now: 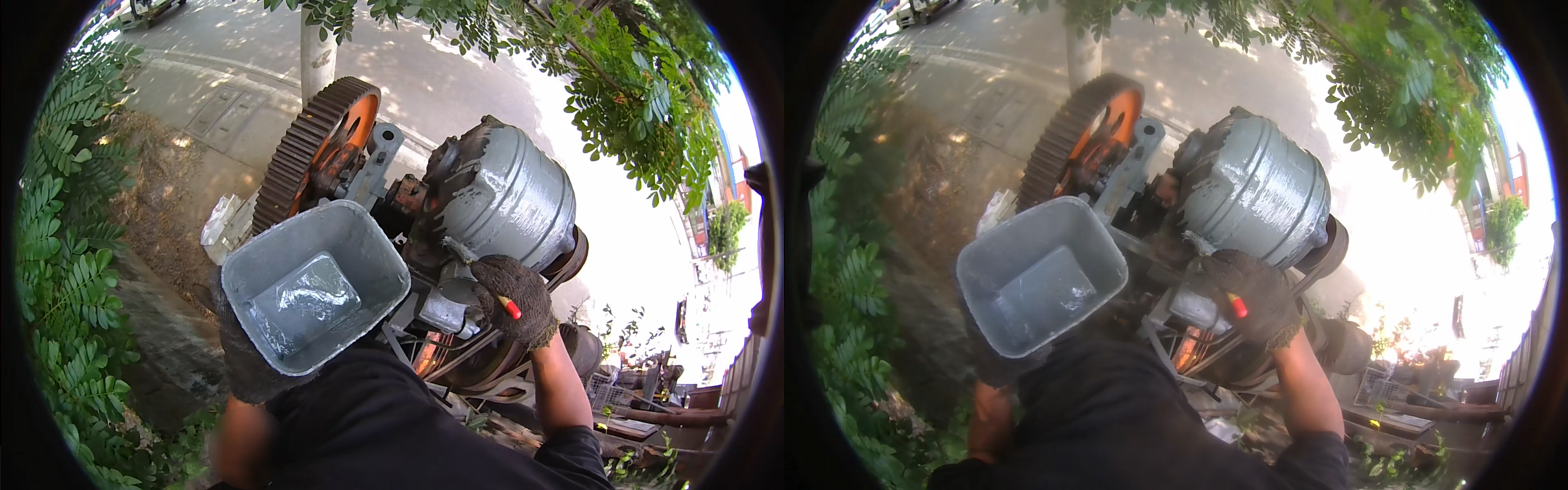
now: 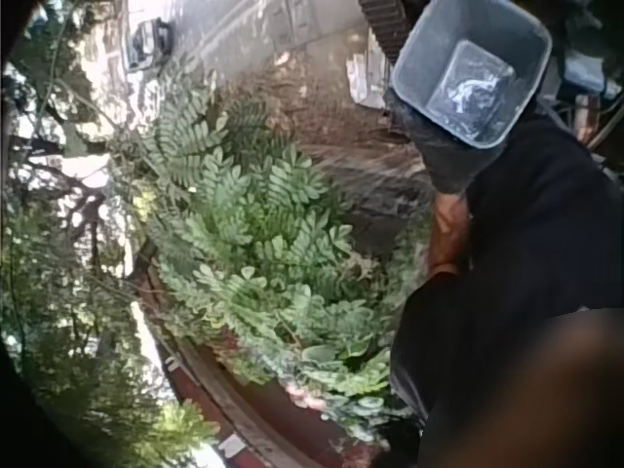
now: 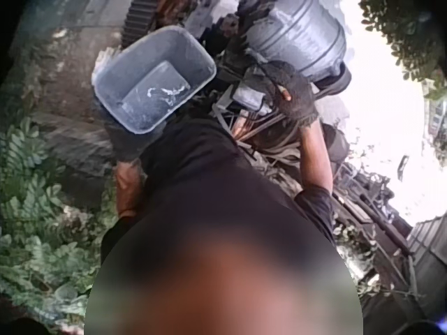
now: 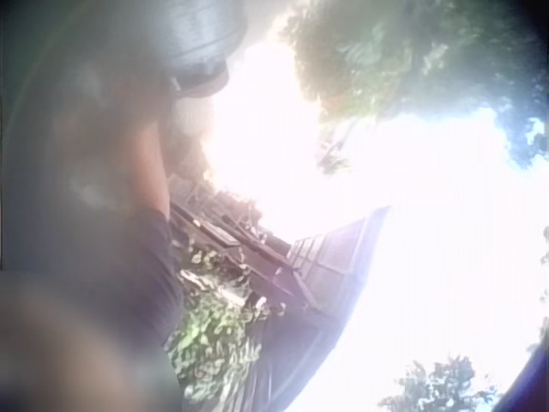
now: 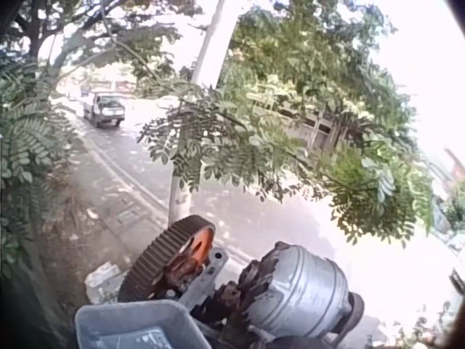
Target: The person paints a stationary piece of machinery outdoors using a paintbrush and a container of grey paint. They repeatedly dip the brush and apply paint to the motor housing, gears, and frame while the camera shakes significantly.
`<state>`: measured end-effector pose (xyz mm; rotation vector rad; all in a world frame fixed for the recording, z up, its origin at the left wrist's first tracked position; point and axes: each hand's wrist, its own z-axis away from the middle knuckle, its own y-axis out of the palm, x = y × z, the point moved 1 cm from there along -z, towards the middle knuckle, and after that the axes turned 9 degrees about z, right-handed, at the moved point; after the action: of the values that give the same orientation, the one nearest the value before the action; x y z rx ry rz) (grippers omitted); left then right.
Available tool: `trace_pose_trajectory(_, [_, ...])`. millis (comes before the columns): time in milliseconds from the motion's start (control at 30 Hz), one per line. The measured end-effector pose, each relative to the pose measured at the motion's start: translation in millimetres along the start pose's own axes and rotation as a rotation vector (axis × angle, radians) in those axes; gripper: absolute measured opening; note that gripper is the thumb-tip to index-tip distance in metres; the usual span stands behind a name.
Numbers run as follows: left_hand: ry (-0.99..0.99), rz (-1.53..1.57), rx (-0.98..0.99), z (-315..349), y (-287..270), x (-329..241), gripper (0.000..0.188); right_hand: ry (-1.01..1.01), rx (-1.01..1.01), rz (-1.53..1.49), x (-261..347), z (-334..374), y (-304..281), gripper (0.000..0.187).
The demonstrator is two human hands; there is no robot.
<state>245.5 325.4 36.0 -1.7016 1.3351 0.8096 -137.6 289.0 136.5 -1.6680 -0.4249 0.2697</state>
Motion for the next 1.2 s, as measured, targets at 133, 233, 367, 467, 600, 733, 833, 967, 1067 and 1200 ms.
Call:
trace_pose_trajectory(133, [0.125, -0.16, 0.031, -7.4, -5.6, -2.5, 0.123, 0.064, -0.236, 0.034, -25.5, 11.3, -39.5, 0.032])
trace_pose_trajectory(233, [0.12, -0.149, 0.031, -8.7, -5.8, -0.3, 0.123, 0.25, -0.315, 0.011, -28.1, 24.0, -65.3, 0.03])
trace_pose_trajectory(367, [0.043, -0.032, 0.011, -7.1, -0.6, 3.3, 0.123, -0.001, -0.163, -0.079, -8.5, 23.2, -37.1, 0.031])
trace_pose_trajectory(467, [0.092, 0.016, 0.018, -9.1, 2.3, 0.8, 0.12, -0.099, -0.067, 0.082, -5.1, 13.5, -9.5, 0.034])
trace_pose_trajectory(600, [0.146, 0.015, 0.007, -14.9, 4.1, -4.6, 0.112, 0.07, -0.265, -0.141, -32.0, 7.1, -38.3, 0.036])
trace_pose_trajectory(733, [0.144, -0.016, 0.032, -12.4, 4.4, -5.4, 0.107, 0.171, -0.344, 0.084, -37.3, 15.6, -76.8, 0.029])
trace_pose_trajectory(833, [0.17, -0.138, 0.009, -6.0, 4.8, -4.3, 0.107, 0.123, -0.208, 0.119, -23.4, 23.9, -72.7, 0.03])
trace_pose_trajectory(967, [0.167, -0.236, 0.018, -1.6, 2.1, -3.4, 0.111, 0.005, 0.17, 0.056, -11.8, 18.4, -37.7, 0.046])
trace_pose_trajectory(1067, [0.12, -0.137, 0.055, -3.8, -3.0, -0.1, 0.12, -0.053, 0.183, 0.031, -18.1, -2.0, -28.2, 0.041])
trace_pose_trajectory(1200, [0.062, 0.101, 0.129, -3.1, -11.1, 8.8, 0.153, 0.17, -0.077, -0.251, -43.1, -36.0, -57.8, 0.023])
